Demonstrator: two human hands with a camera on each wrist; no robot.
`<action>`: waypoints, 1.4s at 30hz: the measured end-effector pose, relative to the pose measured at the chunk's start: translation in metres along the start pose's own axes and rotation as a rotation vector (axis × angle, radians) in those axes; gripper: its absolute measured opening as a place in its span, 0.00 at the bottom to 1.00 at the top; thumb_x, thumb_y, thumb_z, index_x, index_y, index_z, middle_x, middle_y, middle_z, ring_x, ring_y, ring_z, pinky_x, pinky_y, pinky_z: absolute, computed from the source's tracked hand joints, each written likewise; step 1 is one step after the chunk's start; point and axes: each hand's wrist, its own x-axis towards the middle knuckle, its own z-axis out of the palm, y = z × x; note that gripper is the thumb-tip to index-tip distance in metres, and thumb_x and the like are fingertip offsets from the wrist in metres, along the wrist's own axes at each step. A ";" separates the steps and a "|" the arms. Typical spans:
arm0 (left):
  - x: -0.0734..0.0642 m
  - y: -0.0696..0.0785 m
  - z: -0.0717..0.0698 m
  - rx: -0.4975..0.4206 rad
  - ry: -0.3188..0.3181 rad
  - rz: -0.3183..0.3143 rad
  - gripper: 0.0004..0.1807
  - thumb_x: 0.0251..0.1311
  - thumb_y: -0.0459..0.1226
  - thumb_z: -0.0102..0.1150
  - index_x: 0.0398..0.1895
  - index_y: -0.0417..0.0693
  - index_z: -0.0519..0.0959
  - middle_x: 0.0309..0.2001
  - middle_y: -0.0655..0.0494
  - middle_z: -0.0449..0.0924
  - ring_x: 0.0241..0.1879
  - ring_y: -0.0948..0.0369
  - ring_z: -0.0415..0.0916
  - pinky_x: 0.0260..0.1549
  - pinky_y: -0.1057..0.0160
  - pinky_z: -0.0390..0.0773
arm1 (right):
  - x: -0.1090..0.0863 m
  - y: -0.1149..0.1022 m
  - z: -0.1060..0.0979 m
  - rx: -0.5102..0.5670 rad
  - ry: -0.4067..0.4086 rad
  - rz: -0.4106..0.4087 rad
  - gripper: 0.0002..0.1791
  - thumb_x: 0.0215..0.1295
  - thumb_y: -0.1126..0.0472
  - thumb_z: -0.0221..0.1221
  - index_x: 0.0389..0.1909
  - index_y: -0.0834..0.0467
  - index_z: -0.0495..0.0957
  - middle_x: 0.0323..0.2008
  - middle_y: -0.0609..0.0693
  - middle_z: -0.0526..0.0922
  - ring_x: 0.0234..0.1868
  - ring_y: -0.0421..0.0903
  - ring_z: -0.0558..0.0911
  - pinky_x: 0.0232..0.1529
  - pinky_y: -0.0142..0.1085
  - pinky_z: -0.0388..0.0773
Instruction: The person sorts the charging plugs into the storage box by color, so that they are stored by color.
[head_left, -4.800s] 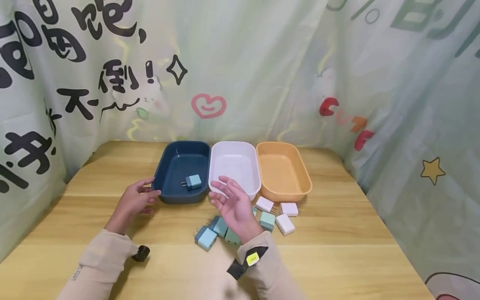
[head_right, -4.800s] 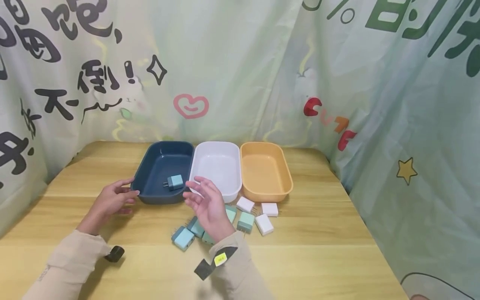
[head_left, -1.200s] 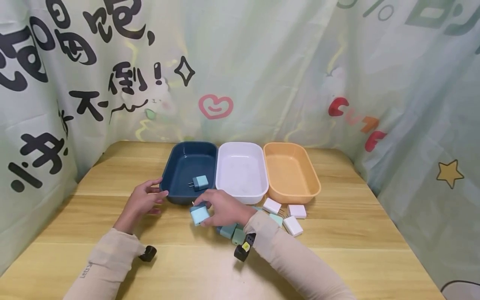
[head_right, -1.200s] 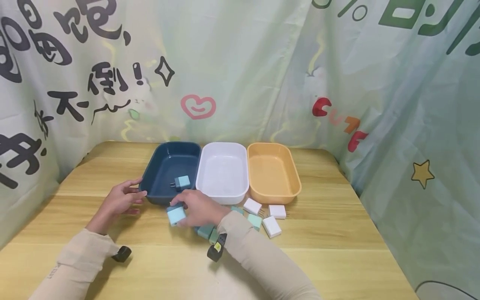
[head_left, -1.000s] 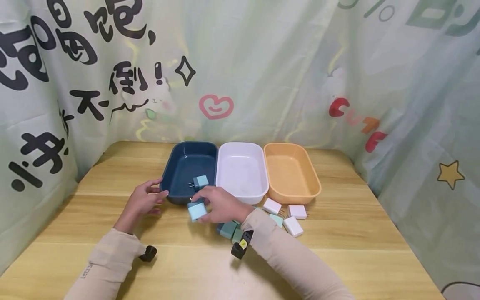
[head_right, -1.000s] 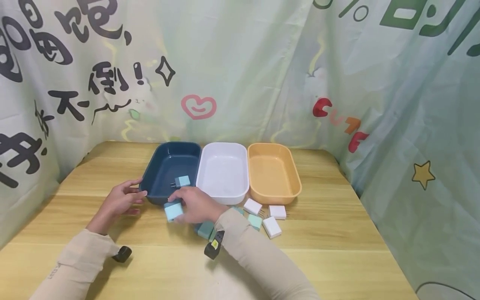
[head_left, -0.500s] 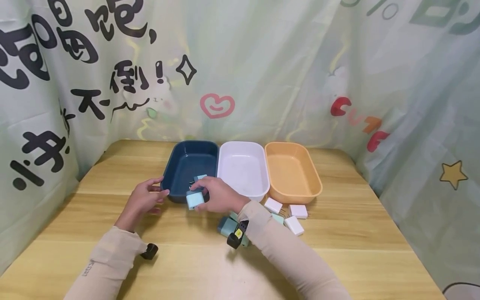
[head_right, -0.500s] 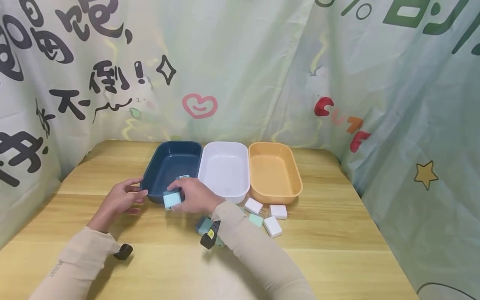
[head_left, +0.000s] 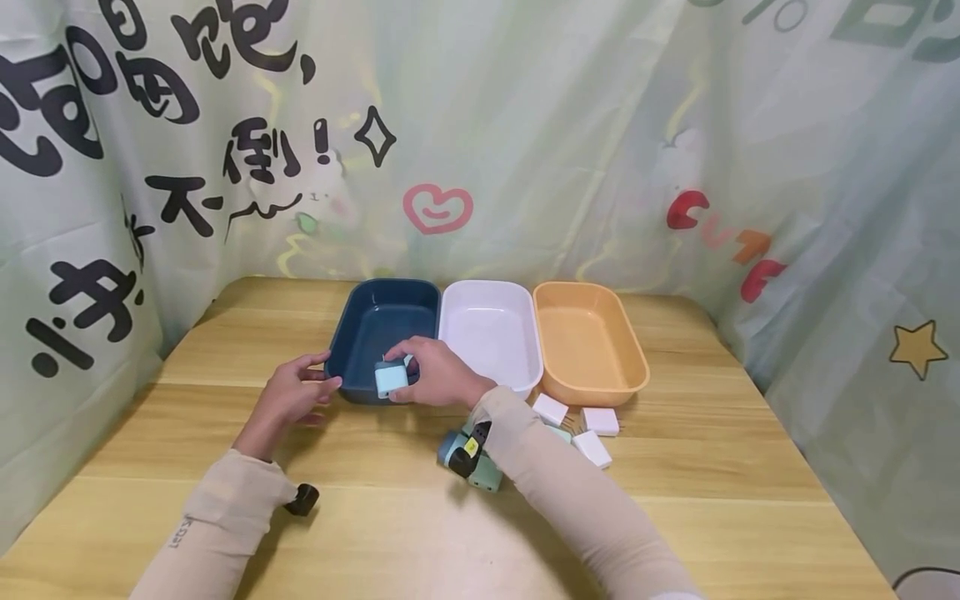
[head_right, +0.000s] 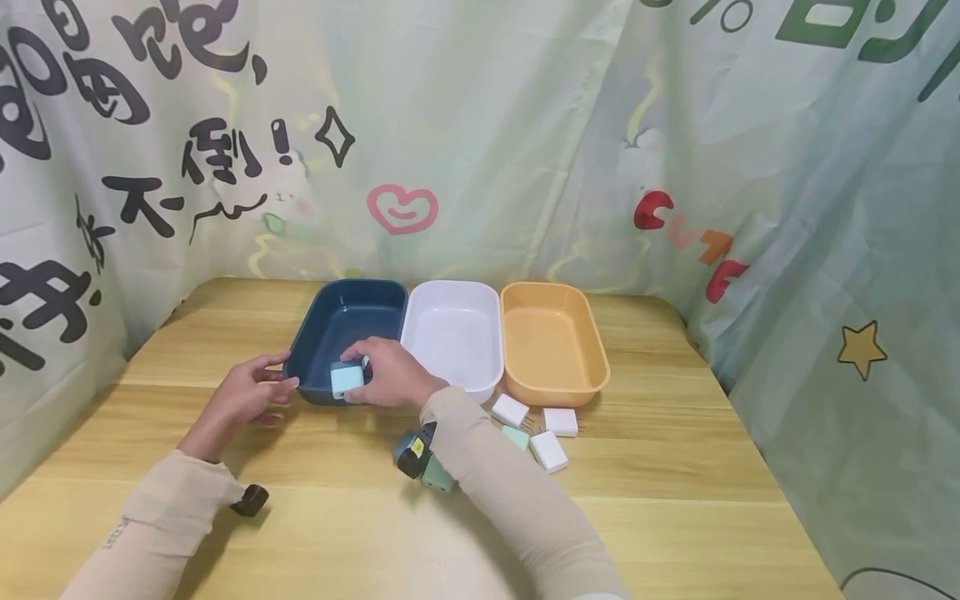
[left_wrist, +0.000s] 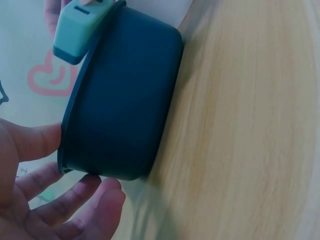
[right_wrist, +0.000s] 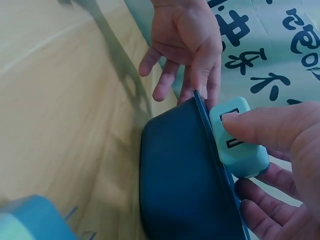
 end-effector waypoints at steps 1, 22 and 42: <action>0.000 0.000 0.000 0.000 0.001 -0.002 0.37 0.65 0.41 0.61 0.75 0.51 0.58 0.63 0.34 0.65 0.47 0.45 0.77 0.33 0.53 0.83 | 0.002 0.000 0.000 0.003 0.004 0.001 0.28 0.51 0.56 0.74 0.54 0.55 0.79 0.46 0.46 0.77 0.40 0.41 0.76 0.38 0.27 0.74; 0.001 -0.001 0.001 0.002 0.003 0.009 0.36 0.65 0.41 0.60 0.75 0.52 0.58 0.63 0.34 0.64 0.47 0.45 0.77 0.32 0.54 0.83 | 0.022 0.010 0.005 0.036 0.061 0.091 0.28 0.52 0.57 0.74 0.54 0.56 0.78 0.46 0.48 0.77 0.41 0.44 0.74 0.38 0.29 0.75; 0.000 -0.001 -0.001 0.004 -0.010 0.011 0.36 0.66 0.40 0.59 0.75 0.51 0.58 0.64 0.33 0.64 0.48 0.45 0.77 0.33 0.54 0.83 | 0.042 0.011 0.007 0.040 0.051 0.069 0.28 0.54 0.57 0.72 0.56 0.59 0.77 0.49 0.50 0.80 0.42 0.42 0.77 0.42 0.26 0.75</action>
